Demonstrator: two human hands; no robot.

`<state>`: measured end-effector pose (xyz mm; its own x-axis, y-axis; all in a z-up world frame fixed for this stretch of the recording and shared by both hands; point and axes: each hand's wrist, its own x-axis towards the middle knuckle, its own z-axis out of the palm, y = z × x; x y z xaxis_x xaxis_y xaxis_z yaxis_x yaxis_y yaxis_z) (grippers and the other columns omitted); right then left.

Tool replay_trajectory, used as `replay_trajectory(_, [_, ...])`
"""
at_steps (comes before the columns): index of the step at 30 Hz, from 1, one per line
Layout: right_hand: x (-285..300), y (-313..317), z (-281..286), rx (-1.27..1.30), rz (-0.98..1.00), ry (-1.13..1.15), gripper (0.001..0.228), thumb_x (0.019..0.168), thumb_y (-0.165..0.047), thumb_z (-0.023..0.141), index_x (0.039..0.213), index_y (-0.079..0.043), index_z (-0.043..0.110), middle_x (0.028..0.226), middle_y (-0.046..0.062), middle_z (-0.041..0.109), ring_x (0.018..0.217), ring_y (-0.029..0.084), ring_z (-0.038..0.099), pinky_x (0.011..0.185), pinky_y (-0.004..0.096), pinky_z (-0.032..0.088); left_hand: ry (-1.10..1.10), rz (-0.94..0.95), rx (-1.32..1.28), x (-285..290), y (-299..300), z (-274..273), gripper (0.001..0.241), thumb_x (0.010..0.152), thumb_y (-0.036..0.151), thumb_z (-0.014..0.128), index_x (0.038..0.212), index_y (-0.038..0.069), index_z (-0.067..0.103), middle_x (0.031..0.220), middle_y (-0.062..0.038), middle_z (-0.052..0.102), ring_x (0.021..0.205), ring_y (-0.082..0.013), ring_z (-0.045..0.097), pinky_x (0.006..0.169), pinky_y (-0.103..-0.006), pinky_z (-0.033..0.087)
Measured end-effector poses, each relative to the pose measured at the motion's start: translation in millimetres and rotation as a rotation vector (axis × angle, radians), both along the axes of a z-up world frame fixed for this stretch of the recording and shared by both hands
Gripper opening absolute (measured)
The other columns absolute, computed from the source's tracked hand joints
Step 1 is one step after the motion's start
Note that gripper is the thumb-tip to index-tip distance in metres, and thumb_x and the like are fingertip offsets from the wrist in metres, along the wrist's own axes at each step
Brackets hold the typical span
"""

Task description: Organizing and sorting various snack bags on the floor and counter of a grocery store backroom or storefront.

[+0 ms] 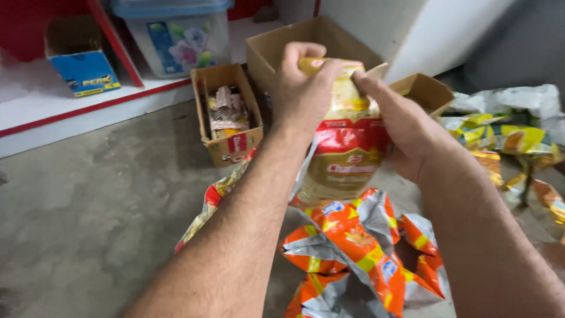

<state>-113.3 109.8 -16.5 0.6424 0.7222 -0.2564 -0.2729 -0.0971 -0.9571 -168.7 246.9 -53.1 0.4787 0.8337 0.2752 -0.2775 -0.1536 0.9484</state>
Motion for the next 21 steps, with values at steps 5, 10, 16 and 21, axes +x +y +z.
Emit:
replay_trajectory(5, [21.5,-59.1,40.3,0.24,0.104,0.03,0.045,0.097,-0.041,0.06,0.126,-0.008,0.064,0.114,0.01,0.075,0.101,0.022,0.075,0.093,0.044,0.062,-0.201,-0.129,0.238,46.8,-42.7,38.9,0.045,0.081,0.029,0.076,0.118,0.007,0.06,0.116,-0.012,0.07,0.104,-0.0187,0.07,0.091,-0.0328,0.056])
replay_trajectory(10, [39.7,-127.0,88.6,0.405,0.109,0.014,0.04,0.099,-0.035,0.06,0.127,-0.007,0.066,0.111,0.012,0.076,0.096,0.024,0.076,0.088,0.047,0.063,-0.502,-0.616,0.012,77.4,-99.4,78.5,0.068,0.086,0.032,0.077,0.138,0.001,0.046,0.119,-0.025,0.064,0.106,-0.036,0.068,0.09,-0.0515,0.061])
replay_trajectory(16, [70.6,-169.2,101.3,0.382,-0.13,-0.083,0.033,0.099,-0.031,0.065,0.12,-0.005,0.062,0.104,0.013,0.074,0.09,0.024,0.075,0.085,0.047,0.066,-0.27,-0.682,-0.088,93.9,-150.9,88.8,0.1,0.082,0.054,0.071,0.156,0.012,0.019,0.139,-0.022,0.056,0.126,-0.0302,0.06,0.108,-0.0442,0.048])
replay_trajectory(21, [94.2,-184.9,90.2,0.416,-0.407,-0.054,0.032,0.096,-0.024,0.068,0.115,0.001,0.066,0.101,0.015,0.077,0.088,0.025,0.079,0.084,0.047,0.068,-0.063,-0.919,-0.261,82.6,-178.9,86.6,0.102,0.079,0.077,0.059,0.152,0.009,0.041,0.141,-0.019,0.06,0.123,-0.028,0.065,0.099,-0.0497,0.057])
